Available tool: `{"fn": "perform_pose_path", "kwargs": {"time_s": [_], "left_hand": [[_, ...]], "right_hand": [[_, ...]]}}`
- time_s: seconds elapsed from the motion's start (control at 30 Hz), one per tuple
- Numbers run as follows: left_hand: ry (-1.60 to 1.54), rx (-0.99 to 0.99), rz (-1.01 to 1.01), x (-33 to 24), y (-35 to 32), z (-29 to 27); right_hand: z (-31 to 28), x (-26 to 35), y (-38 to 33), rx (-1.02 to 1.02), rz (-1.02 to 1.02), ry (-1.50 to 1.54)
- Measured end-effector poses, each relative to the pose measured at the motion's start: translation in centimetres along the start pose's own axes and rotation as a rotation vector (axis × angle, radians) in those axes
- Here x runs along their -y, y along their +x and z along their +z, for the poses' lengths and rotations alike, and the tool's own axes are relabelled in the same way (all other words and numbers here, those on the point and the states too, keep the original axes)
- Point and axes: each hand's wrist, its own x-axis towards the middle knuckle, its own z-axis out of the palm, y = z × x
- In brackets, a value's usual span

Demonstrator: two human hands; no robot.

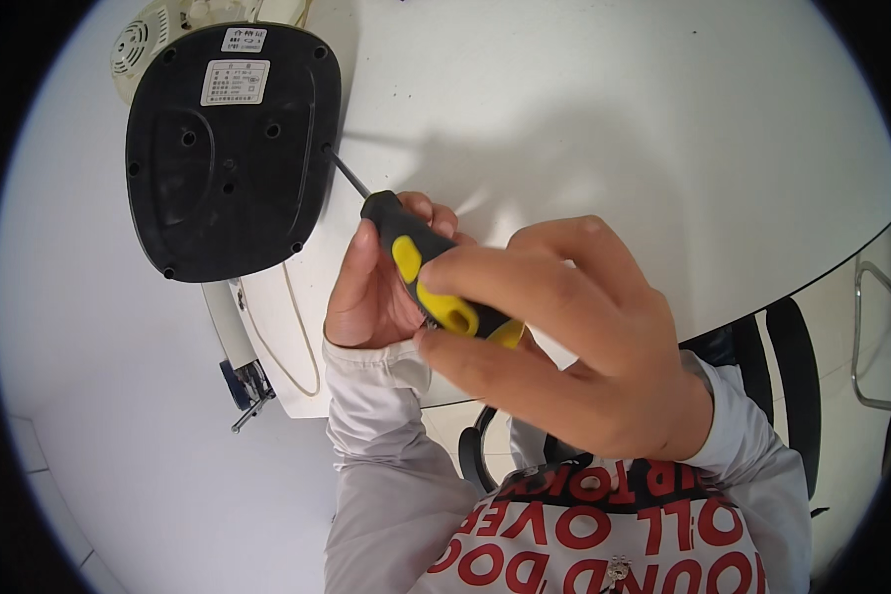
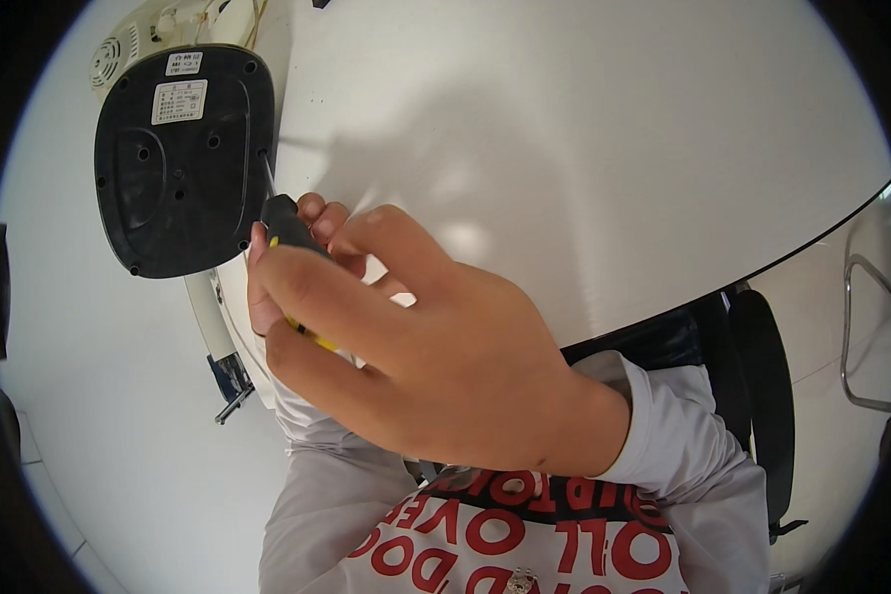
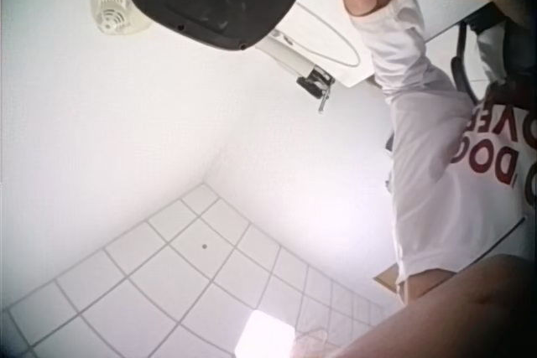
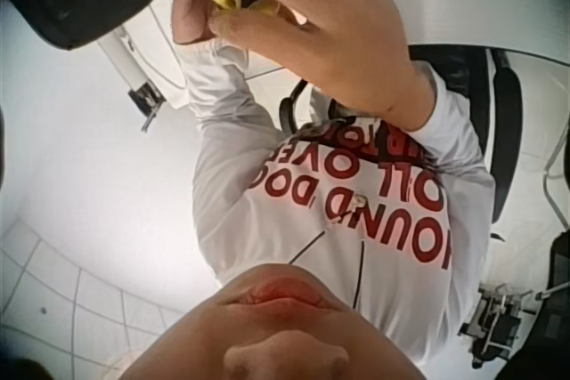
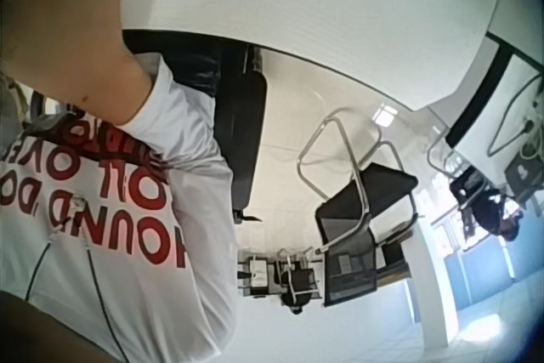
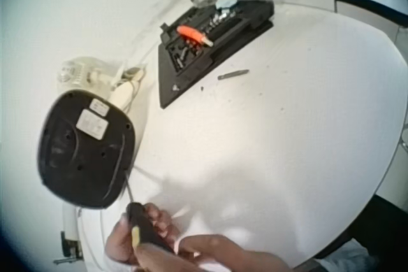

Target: The person uses a screwdriver to remove screws from the base of a small white appliance, then removes the cover to expose the internal components. The person continues to unscrew internal parts and places the screws on the table.

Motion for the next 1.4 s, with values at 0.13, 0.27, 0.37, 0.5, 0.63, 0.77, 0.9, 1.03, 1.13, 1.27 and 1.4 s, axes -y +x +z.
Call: {"fn": "perform_pose_path", "kwargs": {"time_s": [0.13, 0.27, 0.37, 0.5, 0.63, 0.77, 0.9, 1.03, 1.13, 1.27, 1.4], "left_hand": [[0.077, 0.034, -0.016, -0.8, 0.0, -0.5], [-0.020, -0.070, 0.002, -1.0, -0.4, -0.6], [-0.064, 0.011, -0.023, -0.9, 0.1, -0.8], [0.135, 0.074, 0.025, -0.7, 0.3, 0.3], [0.159, -0.105, 0.038, -0.2, -0.5, 0.2], [0.162, -0.100, -0.002, -0.6, -0.4, -0.2], [0.165, -0.119, 0.062, -0.4, -0.3, -0.3], [0.167, -0.122, -0.024, -1.2, 0.0, 0.5], [0.115, -0.042, -0.032, -1.3, 0.5, 0.1], [0.094, -0.059, -0.040, -1.3, 0.5, 0.1], [0.095, -0.053, -0.044, -1.4, 0.4, 0.0]], "right_hand": [[-0.3, 0.1, 0.3, 0.045, 0.068, 0.009], [-0.7, 0.1, -0.1, 0.118, 0.210, 0.022], [-0.7, 0.4, -0.7, 0.190, 0.245, 0.018], [-0.8, 0.3, 0.1, 0.120, 0.170, 0.007], [-0.6, 0.3, -0.1, 0.105, 0.160, 0.052], [-1.0, 0.6, 0.0, 0.181, 0.214, 0.139], [-1.3, -0.3, 0.5, 0.150, 0.154, 0.005], [-2.0, 0.0, 0.6, 0.278, 0.266, -0.159], [-1.5, 0.1, 0.0, 0.341, 0.249, -0.185], [-1.0, 0.1, -0.3, 0.295, 0.204, -0.212], [-1.0, 0.0, -0.3, 0.294, 0.179, -0.225]]}}
